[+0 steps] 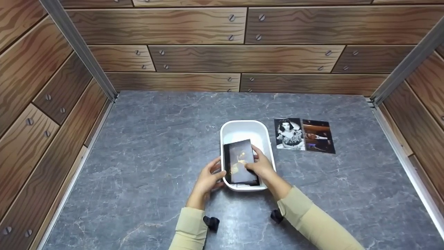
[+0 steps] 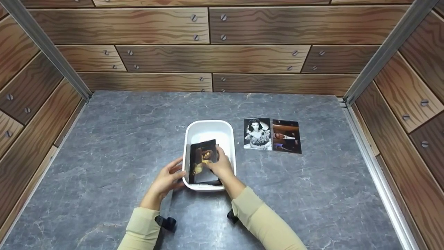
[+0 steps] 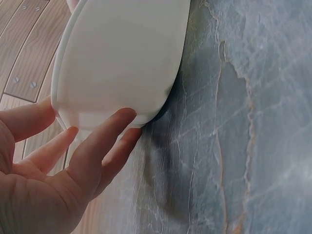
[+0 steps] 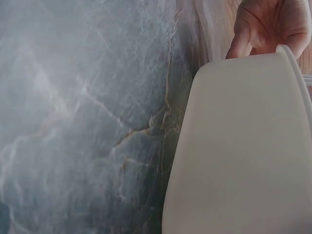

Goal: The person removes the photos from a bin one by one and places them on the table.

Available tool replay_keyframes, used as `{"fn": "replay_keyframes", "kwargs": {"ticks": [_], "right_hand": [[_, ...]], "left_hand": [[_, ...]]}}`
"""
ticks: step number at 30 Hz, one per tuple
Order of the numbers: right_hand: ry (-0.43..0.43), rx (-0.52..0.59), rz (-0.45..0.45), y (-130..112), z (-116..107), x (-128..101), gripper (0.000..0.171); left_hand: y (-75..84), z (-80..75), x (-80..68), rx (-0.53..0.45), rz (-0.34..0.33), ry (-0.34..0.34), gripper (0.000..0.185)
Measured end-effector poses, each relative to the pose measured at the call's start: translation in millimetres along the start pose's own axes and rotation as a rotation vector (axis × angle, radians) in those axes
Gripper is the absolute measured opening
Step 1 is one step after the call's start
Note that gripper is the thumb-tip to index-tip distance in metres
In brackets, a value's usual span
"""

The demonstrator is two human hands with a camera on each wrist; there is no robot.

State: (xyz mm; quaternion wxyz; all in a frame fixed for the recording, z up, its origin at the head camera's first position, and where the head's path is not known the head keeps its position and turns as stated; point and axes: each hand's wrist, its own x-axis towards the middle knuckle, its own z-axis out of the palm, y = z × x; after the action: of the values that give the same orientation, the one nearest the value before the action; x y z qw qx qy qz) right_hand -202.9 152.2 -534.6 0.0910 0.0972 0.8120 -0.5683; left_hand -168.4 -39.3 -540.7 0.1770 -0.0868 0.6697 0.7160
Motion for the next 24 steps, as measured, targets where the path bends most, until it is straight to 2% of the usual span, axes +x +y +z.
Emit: {"fn": "replay_keyframes", "kwargs": {"ticks": [6,8,15,18,22,24], "right_hand": [[-0.095,0.090,-0.030,1,0,-3,0.091],[-0.094,0.097,-0.037,1,-1,-3,0.090],[0.044,0.010,-0.087,-8,-12,3,0.084],[0.099,0.049,-0.082,-16,-25,6,0.081],[0.129,0.132,-0.060,-26,-51,13,0.080],[0.161,0.124,-0.073,-29,-67,17,0.079]], "left_hand": [[-1.1,-0.3,0.6,0.008,0.015,-0.002,0.060],[-1.4,-0.2,0.6,0.009,0.012,-0.001,0.060],[-1.2,0.0,1.2,0.002,-0.016,0.004,0.060],[-0.7,-1.0,1.0,-0.003,-0.011,-0.011,0.061],[0.1,-0.9,0.3,-0.005,-0.003,-0.019,0.061],[0.9,-0.4,-0.1,-0.006,-0.013,-0.012,0.062]]}}
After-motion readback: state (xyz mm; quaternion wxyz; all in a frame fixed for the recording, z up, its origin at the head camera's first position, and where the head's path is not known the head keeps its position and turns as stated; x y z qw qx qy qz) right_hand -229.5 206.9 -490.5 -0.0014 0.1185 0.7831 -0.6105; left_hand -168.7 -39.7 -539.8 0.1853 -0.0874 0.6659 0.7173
